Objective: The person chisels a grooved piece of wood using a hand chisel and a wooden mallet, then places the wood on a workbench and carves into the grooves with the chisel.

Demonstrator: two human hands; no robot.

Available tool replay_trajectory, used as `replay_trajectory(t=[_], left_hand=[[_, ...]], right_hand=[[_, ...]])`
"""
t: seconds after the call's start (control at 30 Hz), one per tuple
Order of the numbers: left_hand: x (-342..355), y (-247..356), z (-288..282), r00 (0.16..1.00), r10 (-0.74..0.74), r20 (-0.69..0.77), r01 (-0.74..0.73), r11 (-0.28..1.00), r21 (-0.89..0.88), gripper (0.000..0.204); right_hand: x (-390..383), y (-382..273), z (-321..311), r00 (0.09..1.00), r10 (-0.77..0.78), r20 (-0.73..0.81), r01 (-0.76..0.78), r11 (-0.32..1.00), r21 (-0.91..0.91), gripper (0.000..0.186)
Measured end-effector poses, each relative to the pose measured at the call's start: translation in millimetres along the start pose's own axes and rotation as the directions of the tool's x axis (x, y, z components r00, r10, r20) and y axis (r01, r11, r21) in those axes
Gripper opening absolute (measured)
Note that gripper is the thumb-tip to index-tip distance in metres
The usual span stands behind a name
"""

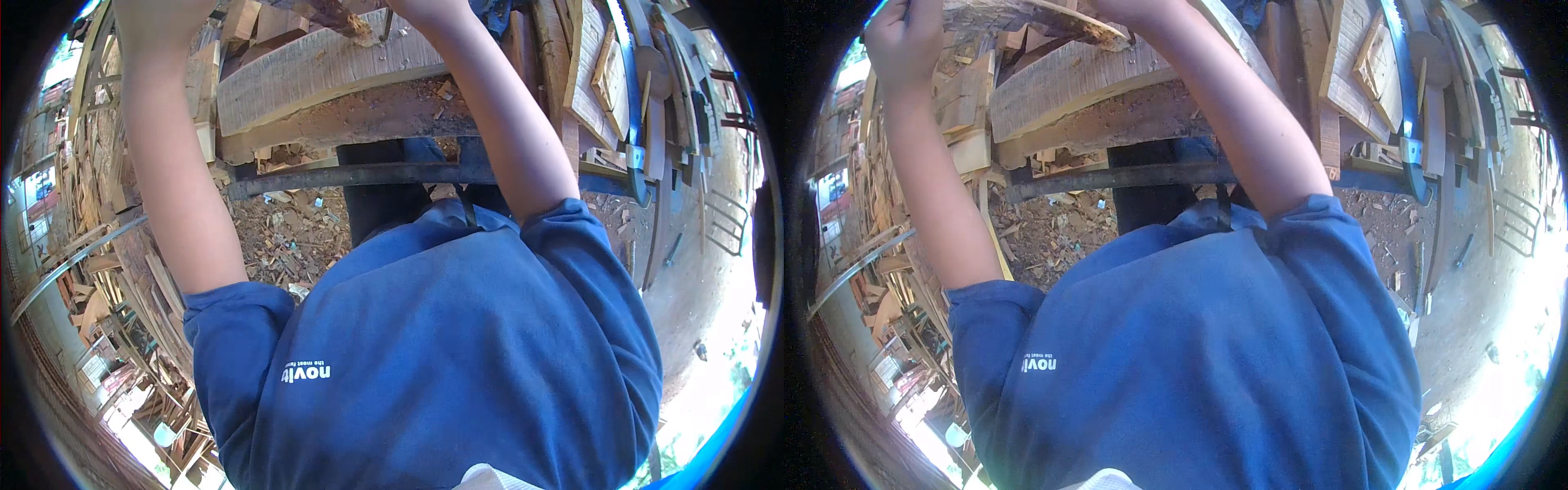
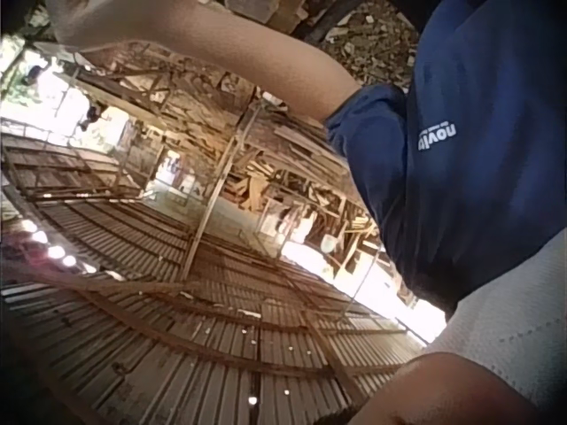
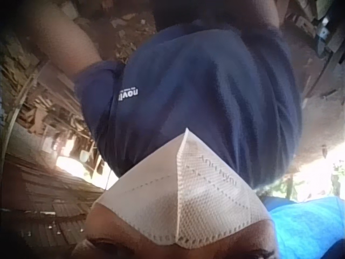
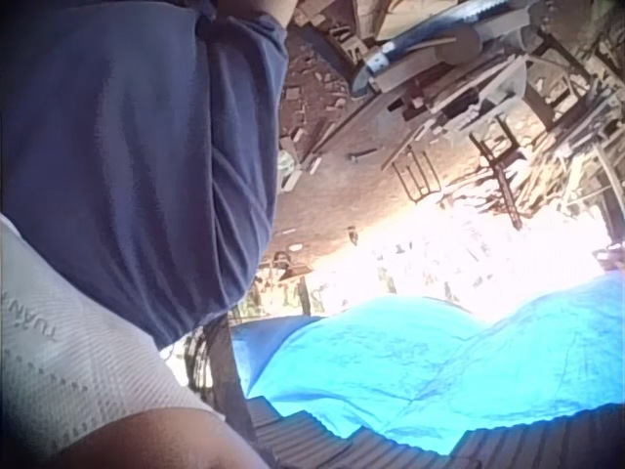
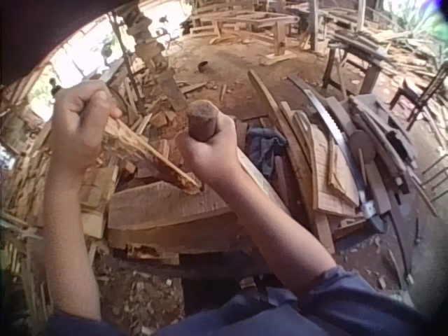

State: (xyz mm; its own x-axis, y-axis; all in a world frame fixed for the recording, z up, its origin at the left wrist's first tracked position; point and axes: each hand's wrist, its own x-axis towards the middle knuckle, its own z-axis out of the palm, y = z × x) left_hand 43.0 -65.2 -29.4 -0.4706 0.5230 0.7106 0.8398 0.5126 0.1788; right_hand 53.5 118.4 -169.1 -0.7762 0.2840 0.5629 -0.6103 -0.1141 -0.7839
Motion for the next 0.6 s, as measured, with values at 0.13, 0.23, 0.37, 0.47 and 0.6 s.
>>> replay_trajectory(t=[0.13,0.23,0.37,0.47,0.6], left_hand=[[-2,-5,-9,1.0,-0.009,0.007,0.009,1.0,0.007,0.039],[-2,-7,-15,0.999,-0.016,0.047,0.015,0.999,0.029,0.038],[3,24,5,0.999,0.02,-0.042,-0.015,0.993,0.113,0.038],[2,15,-2,1.0,0.024,-0.002,-0.023,0.999,0.022,0.038],[-7,-7,-12,0.998,-0.057,0.012,0.056,0.998,0.019,0.036]], right_hand=[[13,-7,-10,0.998,0.053,0.022,-0.056,0.989,0.14,0.012],[21,-20,-8,0.999,-0.017,-0.041,0.024,0.985,0.171,0.014],[7,12,12,0.999,-0.045,0.027,0.044,0.998,0.041,0.011],[-1,3,28,0.985,-0.064,0.162,0.038,0.987,0.156,0.011],[20,-8,16,0.983,-0.035,0.182,0.003,0.986,0.168,0.01]])
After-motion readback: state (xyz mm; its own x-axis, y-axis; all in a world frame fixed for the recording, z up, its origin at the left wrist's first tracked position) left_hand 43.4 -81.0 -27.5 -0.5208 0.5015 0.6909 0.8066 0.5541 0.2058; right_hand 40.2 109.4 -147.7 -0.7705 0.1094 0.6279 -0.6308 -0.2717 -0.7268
